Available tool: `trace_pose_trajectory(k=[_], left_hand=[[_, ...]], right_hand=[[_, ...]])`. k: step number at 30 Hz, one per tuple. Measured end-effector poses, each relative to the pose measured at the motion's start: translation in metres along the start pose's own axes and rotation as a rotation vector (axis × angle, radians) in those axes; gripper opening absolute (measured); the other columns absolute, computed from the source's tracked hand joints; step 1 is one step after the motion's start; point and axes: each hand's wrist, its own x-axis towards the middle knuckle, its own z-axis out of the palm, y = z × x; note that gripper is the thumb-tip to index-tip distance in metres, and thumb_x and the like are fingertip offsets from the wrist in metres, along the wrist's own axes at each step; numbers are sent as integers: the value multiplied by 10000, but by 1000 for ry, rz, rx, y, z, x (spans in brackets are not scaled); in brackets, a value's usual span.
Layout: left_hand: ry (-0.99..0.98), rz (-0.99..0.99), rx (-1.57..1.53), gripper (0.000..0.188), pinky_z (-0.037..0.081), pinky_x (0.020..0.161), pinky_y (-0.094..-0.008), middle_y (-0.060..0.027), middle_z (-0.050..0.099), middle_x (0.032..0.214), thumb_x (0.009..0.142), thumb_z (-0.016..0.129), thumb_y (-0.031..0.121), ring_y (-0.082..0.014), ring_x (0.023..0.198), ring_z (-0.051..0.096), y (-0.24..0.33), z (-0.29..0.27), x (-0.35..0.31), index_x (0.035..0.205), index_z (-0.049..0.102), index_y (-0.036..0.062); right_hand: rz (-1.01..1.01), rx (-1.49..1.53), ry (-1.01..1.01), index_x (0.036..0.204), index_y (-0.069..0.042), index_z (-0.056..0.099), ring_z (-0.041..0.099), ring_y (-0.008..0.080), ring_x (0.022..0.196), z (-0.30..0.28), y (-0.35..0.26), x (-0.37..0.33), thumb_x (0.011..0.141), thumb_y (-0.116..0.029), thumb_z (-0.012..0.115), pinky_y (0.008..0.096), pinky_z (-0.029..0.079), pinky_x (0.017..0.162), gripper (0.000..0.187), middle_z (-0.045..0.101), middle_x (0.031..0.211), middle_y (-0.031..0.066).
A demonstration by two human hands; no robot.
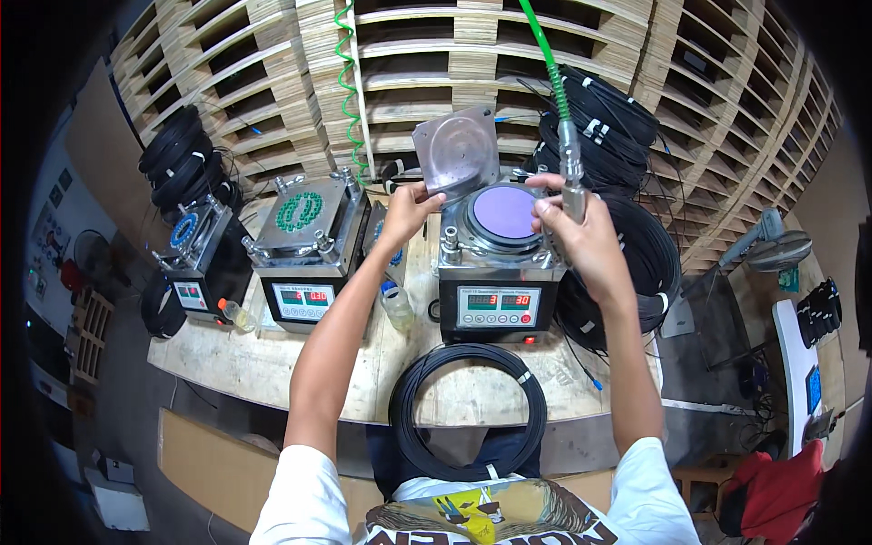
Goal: Assembling and testing coils of black cable using industrial machines at a workbench.
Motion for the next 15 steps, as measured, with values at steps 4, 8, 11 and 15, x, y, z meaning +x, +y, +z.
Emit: trace_pose_trajectory(k=[4,8,11,15], left_hand=[[106,64,148,224,553,706,-304,-109,751,825,930,706,106,-105,738,665,-7,12,6,1079,724,-61],[116,64,105,247,535,667,-305,-132,760,833,901,727,67,-107,721,680,-6,7,4,1126,715,-32],[105,48,138,254,540,674,-313,-128,762,837,893,729,51,-127,722,694,3,11,7,1132,708,-32],[104,28,188,219,543,686,-334,-153,757,836,885,737,61,-168,730,715,0,8,10,1079,712,-38]], right_hand=[[14,-41,11,1209,-27,671,606,82,798,9,3,-11,975,-124,622,240,479,747,258,639,889,2],[25,-34,16,1193,-22,681,590,76,805,21,5,-14,981,-134,620,244,472,751,247,633,883,-3],[-55,-85,101,1159,-76,706,497,48,713,23,-3,-25,983,-124,590,221,410,591,216,576,786,-27],[-37,-52,125,1171,-64,698,497,62,755,25,-20,-35,984,-120,587,232,417,653,224,597,834,-5]])
